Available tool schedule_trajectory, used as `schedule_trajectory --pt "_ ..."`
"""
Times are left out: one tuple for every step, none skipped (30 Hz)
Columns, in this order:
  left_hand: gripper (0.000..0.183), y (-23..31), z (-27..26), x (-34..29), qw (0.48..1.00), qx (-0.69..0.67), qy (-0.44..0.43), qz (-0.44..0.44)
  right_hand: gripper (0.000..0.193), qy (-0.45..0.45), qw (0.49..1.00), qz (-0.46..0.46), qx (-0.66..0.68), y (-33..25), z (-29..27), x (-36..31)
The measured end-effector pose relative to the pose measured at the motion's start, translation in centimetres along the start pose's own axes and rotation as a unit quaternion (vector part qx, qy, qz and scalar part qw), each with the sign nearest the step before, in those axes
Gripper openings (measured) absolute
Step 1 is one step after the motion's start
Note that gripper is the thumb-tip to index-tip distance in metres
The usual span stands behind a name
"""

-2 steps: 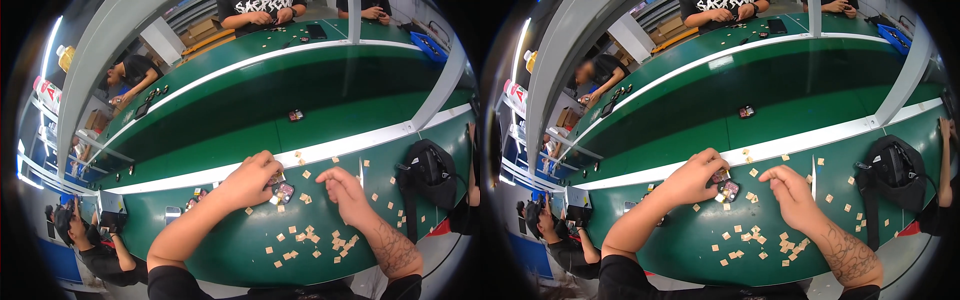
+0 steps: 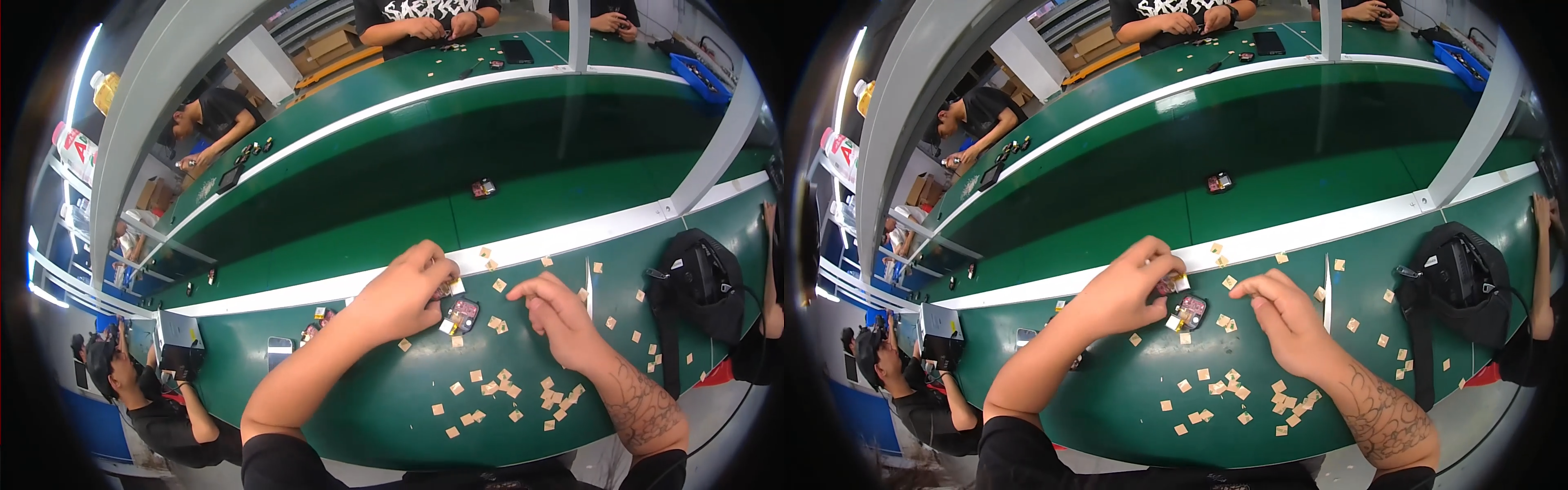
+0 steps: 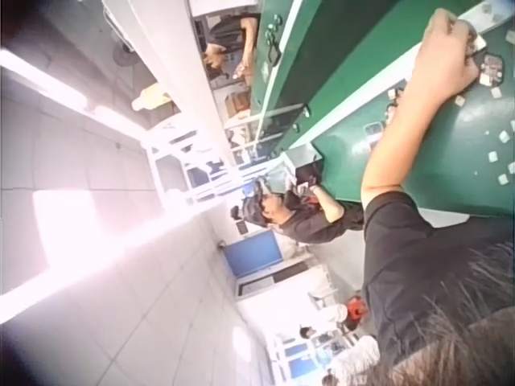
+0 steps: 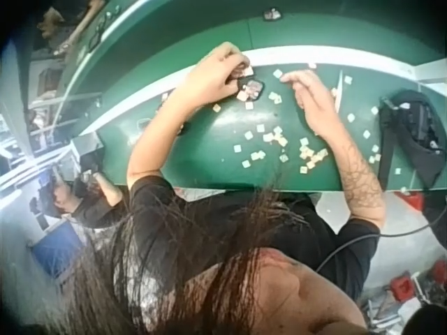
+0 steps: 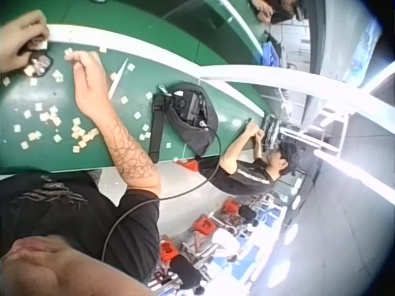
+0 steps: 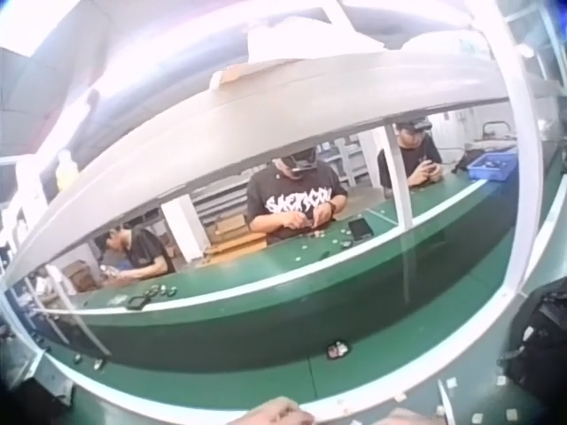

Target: Manually assemble or check small electronic components on a factory assembly line.

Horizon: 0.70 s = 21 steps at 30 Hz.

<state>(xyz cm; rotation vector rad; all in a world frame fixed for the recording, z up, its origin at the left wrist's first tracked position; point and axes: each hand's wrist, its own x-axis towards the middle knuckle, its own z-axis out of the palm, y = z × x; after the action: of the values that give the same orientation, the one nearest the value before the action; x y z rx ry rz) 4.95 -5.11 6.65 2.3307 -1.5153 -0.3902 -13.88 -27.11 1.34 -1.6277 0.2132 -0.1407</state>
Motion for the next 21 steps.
schedule_trajectory --pt "0.048 0.7 -0.6 -0.2 0.999 0.004 0.049 0.022 0.025 -0.016 0.997 -0.038 -0.060 -0.3 -0.2 -0.1" --pt "0.048 1.9 -0.9 -0.5 0.998 -0.023 0.051 0.037 0.028 -0.033 0.989 -0.075 -0.120 -0.6 -0.3 -0.2" --pt "0.048 3.2 -1.1 -1.5 0.996 -0.047 0.054 0.049 0.028 -0.033 0.989 -0.072 -0.122 -1.1 -0.2 -0.2" --pt "0.048 4.5 -0.4 -2.5 0.995 -0.080 0.030 0.057 0.030 -0.048 0.987 -0.088 -0.126 -1.7 -0.1 -0.2" --pt "0.049 5.7 0.9 -3.4 0.991 -0.115 0.006 0.066 0.031 -0.062 0.984 -0.102 -0.129 -2.2 0.0 -0.4" --pt "0.051 6.3 2.2 -4.6 0.990 -0.130 -0.031 0.043 0.031 -0.078 0.983 -0.103 -0.128 -2.7 -0.3 -0.6" --pt "0.052 6.4 3.5 -5.2 0.987 -0.144 -0.067 0.010 0.032 -0.115 0.981 -0.107 -0.111 -2.5 -0.8 -0.3" --pt "0.052 6.5 5.1 -5.7 0.988 -0.151 -0.036 0.021 0.032 -0.152 0.978 -0.110 -0.094 -2.4 -1.2 0.2" --pt "0.053 6.6 6.3 -6.4 0.987 -0.159 -0.010 0.028 0.032 -0.163 0.977 -0.107 -0.088 -2.2 -1.0 0.5" --pt "0.056 6.9 6.6 -6.7 0.988 -0.153 0.004 0.034 0.033 -0.209 0.967 -0.120 -0.079 -2.3 -1.1 0.3" --pt "0.056 6.9 6.8 -7.3 0.986 -0.163 0.002 0.025 0.034 -0.254 0.955 -0.133 -0.068 -2.3 -0.9 0.0" --pt "0.059 6.8 7.2 -7.0 0.988 -0.150 0.026 0.032 0.031 -0.279 0.948 -0.137 -0.062 -2.1 -0.7 -0.1" --pt "0.062 6.6 7.4 -6.6 0.988 -0.137 0.052 0.039 0.031 -0.284 0.948 -0.128 -0.066 -2.1 -0.3 -0.5" --pt "0.069 6.3 7.4 -6.4 0.991 -0.105 0.067 0.056 0.027 -0.291 0.941 -0.105 -0.135 -2.4 0.1 -1.0" --pt "0.069 6.1 7.5 -6.4 0.990 -0.114 0.068 0.053 0.024 -0.296 0.930 -0.084 -0.202 -2.6 0.6 -1.1" --pt "0.072 6.0 7.7 -6.4 0.988 -0.123 0.078 0.041 0.019 -0.290 0.914 -0.094 -0.268 -2.9 0.9 -1.0" --pt "0.075 5.8 7.8 -6.4 0.987 -0.134 0.088 0.028 0.019 -0.294 0.912 -0.086 -0.272 -2.9 1.1 -0.9" --pt "0.079 5.8 7.9 -6.5 0.986 -0.132 0.095 0.027 0.021 -0.273 0.903 -0.107 -0.313 -3.0 1.2 -1.1" --pt "0.079 5.7 8.0 -6.6 0.985 -0.141 0.100 0.026 0.024 -0.252 0.892 -0.128 -0.353 -3.2 1.3 -1.2" --pt "0.080 5.7 8.1 -6.7 0.985 -0.131 0.104 0.030 0.024 -0.258 0.888 -0.123 -0.360 -3.4 1.5 -1.4" --pt "0.081 5.6 8.2 -6.7 0.986 -0.120 0.108 0.035 0.027 -0.246 0.877 -0.124 -0.394 -3.4 1.5 -1.5"
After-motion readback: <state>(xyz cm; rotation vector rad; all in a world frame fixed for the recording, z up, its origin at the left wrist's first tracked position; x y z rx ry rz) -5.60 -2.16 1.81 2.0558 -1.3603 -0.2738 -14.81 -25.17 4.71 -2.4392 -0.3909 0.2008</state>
